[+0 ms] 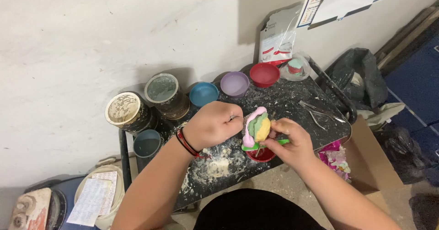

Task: The person handles a small multi-colored decorative item, then scrapes residue from a red bowl into a cardboard box using a green spatula. They separate a green shell-like piece from the item, place it on a cabinet, and later retrieve a pair of scissors from a drawer before returning to the work table.

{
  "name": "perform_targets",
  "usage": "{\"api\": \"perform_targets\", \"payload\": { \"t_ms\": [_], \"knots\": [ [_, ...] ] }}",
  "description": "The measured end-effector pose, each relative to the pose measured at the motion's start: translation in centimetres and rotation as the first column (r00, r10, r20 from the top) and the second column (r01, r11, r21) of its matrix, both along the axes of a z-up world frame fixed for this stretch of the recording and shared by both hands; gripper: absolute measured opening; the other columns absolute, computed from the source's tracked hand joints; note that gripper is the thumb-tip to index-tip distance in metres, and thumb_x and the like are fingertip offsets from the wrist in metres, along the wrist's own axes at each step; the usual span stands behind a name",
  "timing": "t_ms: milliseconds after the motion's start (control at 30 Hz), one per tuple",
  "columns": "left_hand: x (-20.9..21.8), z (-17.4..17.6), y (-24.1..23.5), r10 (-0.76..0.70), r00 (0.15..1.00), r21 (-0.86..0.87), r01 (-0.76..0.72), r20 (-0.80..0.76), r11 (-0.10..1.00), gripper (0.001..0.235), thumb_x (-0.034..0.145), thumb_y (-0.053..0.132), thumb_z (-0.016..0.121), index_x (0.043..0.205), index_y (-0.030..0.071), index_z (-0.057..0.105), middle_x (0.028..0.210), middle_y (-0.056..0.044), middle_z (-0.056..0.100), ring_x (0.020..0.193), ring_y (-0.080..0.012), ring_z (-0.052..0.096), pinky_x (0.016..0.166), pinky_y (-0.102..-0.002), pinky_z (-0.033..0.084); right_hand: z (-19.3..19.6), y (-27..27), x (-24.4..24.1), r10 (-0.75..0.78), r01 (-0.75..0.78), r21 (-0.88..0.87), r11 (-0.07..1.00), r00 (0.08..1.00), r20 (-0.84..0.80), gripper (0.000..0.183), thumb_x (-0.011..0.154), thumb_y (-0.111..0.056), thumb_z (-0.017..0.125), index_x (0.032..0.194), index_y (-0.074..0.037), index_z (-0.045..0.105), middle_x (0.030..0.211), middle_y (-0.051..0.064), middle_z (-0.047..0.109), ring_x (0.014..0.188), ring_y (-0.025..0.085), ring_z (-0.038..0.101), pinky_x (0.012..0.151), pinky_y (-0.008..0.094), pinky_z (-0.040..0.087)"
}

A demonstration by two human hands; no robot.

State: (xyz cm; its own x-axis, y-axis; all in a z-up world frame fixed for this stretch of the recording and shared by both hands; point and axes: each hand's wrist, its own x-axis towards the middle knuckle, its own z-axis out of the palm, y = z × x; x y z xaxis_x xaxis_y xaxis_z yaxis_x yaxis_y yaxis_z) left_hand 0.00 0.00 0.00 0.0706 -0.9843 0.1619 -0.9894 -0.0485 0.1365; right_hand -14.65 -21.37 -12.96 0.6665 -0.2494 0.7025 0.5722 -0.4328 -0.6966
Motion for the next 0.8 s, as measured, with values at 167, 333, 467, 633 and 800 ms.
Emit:
{"api": "perform_targets", "payload": {
  "t_ms": [167, 333, 467, 633, 800],
  "knots": [
    [-0.3, 2.1, -1.0, 0.187, 0.941, 0.088, -0.168, -0.282, 0.982, 0.035, 0.1, 0.027, 0.05, 0.069, 0.013, 0.043, 0.049, -0.002, 0.039, 0.048, -0.008, 0.031, 0.051, -0.026, 0.027, -1.1, 0.5, 0.6, -0.011, 0.009, 0.074, 0.997, 1.0, 0.025, 0.056, 0.064, 0.005, 0.093, 0.114, 0.001, 0.068, 0.082, 0.016, 0.071, 0.069, 0.024, 0.071, 0.062, 0.039, 0.06],
    [-2.6, 6.3, -3.1, 0.408, 0.85, 0.134, -0.386, -0.333, 0.913, 0.041, 0.091, 0.047, 0.042, 0.068, 0.023, 0.065, 0.047, 0.006, 0.056, 0.043, -0.0122, 0.053, 0.047, -0.031, 0.046, -0.2, 1.3, 1.3, -0.09, 0.084, 0.244, 0.966, 0.996, 0.014, 0.051, 0.073, 0.002, 0.091, 0.117, 0.003, 0.064, 0.091, 0.015, 0.071, 0.079, 0.022, 0.071, 0.072, 0.041, 0.062],
    [-5.4, 8.0, -4.1, 0.32, 0.881, -0.11, -0.377, -0.349, 0.919, 0.056, 0.079, 0.078, 0.055, 0.083, 0.023, 0.062, 0.05, 0.006, 0.056, 0.049, -0.0206, 0.062, 0.05, -0.035, 0.047, 1.4, 2.4, 2.5, -0.061, 0.019, 0.536, 0.844, 0.996, 0.06, 0.05, 0.081, -0.007, 0.088, 0.118, -0.004, 0.055, 0.095, 0.003, 0.068, 0.087, 0.011, 0.067, 0.075, 0.028, 0.059],
    [-7.2, 6.4, -3.8, 0.134, 0.966, -0.457, -0.223, -0.22, 0.861, 0.07, 0.064, 0.07, 0.078, 0.096, 0.01, 0.06, 0.088, -0.003, 0.063, 0.077, -0.0227, 0.057, 0.07, -0.037, 0.043, 5.9, 3.2, 2.2, 0.068, -0.14, 0.772, 0.62, 0.99, 0.124, 0.06, 0.081, -0.001, 0.082, 0.132, -0.007, 0.052, 0.115, 0.012, 0.071, 0.101, 0.02, 0.068, 0.096, 0.035, 0.055],
    [-6.4, 1.0, -5.8, 0.253, 0.957, -0.796, -0.042, 0.141, 0.603, 0.022, 0.09, 0.027, 0.082, 0.1, 0.011, 0.071, 0.099, -0.005, 0.064, 0.086, -0.0237, 0.064, 0.073, -0.034, 0.053, 5.7, 3.3, 2.6, 0.19, -0.257, 0.881, 0.396, 0.962, 0.194, 0.038, 0.087, 0.011, 0.066, 0.12, 0.001, 0.051, 0.096, 0.03, 0.075, 0.064, 0.027, 0.075, 0.049, 0.033, 0.061]
  ]
}}
